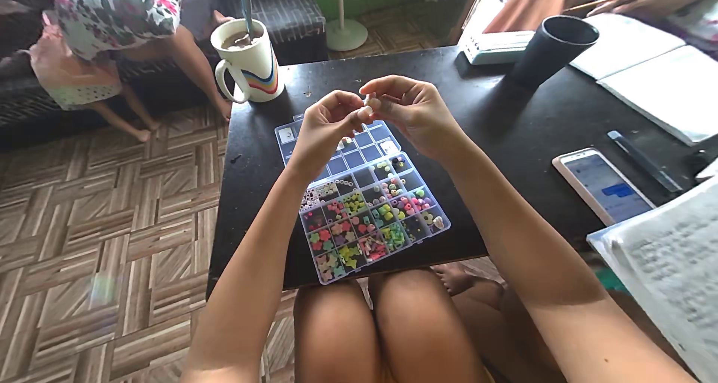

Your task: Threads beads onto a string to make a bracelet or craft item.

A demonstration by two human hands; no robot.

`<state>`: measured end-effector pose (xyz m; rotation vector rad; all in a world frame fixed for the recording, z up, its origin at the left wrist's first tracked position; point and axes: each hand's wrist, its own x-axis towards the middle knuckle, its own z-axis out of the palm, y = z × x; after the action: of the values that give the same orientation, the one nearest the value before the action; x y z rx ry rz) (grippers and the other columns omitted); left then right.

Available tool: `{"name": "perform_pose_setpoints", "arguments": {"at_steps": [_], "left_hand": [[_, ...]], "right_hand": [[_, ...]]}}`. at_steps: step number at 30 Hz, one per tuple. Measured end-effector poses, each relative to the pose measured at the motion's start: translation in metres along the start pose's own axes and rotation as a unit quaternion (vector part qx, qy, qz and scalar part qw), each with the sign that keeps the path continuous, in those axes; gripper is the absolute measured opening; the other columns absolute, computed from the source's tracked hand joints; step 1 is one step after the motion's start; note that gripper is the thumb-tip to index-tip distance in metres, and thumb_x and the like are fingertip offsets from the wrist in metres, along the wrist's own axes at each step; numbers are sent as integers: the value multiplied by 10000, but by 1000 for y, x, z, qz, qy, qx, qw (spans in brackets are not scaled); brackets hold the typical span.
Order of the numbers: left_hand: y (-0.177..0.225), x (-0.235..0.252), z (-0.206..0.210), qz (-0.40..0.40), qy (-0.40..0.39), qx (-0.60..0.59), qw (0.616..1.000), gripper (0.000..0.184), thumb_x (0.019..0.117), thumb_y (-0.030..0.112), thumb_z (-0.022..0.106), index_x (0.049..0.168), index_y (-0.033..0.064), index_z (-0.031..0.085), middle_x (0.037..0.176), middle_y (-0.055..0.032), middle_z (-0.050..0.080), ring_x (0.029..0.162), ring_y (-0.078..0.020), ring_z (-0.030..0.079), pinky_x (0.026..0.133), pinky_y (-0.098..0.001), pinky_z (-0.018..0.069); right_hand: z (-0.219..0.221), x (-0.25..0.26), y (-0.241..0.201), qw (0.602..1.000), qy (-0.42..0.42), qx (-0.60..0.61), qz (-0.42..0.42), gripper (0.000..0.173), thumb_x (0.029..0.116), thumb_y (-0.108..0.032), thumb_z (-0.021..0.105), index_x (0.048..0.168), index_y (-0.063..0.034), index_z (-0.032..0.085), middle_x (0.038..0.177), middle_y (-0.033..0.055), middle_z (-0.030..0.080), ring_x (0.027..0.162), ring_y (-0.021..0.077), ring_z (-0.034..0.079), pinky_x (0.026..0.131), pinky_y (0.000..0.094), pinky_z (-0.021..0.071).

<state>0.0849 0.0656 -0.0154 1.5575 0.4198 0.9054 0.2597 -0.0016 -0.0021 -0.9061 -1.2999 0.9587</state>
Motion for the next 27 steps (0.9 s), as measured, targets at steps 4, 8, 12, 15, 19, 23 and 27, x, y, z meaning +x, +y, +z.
{"name": "perform_pose_setpoints", "arguments": {"at_steps": [4,8,12,15,19,23,27], "left_hand": [[0,1,2,4,7,-3,1000,125,975,0,617,1048,99,591,857,77,690,770,-16,666,721,-199,573],[-2,1,0,16,3,9,1000,104,979,13,613,1048,90,602,868,70,687,774,-16,661,722,-199,568],[2,-9,-5,32,-31,68,997,107,1017,105,602,1122,121,621,941,71,669,781,4,631,710,-169,548],[-4,-3,-4,18,8,69,997,117,989,84,621,1089,112,675,924,76,695,782,-16,649,729,-191,562],[-5,-1,-3,19,28,71,997,131,970,51,586,1030,135,667,864,121,707,764,12,663,727,-162,562],[-3,-3,0,14,16,101,995,102,979,82,594,1051,101,664,862,122,707,782,17,668,751,-164,562],[-7,-4,0,13,-16,135,991,122,973,97,618,1074,52,670,909,97,710,816,12,678,783,-170,568]], "right_hand": [[0,0,0,1000,2,-12,-11,150,972,34,600,1095,-11,673,962,-13,705,873,52,693,855,249,596],[2,0,3,999,4,-29,-28,131,957,55,609,1046,-6,684,924,-15,722,848,50,704,846,251,602],[4,-2,3,995,21,-65,-66,101,923,97,628,998,48,674,912,34,716,808,53,690,790,247,603],[4,-7,2,994,23,-85,-62,104,927,113,607,1011,62,642,920,100,688,761,85,656,720,251,583],[4,0,0,994,10,-98,-46,95,939,123,587,1021,92,622,899,87,648,762,70,616,721,241,551],[3,1,-5,995,56,-74,-30,130,1001,92,487,1096,86,576,928,79,621,763,64,602,725,243,543],[-3,0,-5,989,135,-13,-66,148,1038,34,424,1111,-5,546,930,31,634,743,49,619,685,230,552]]}}
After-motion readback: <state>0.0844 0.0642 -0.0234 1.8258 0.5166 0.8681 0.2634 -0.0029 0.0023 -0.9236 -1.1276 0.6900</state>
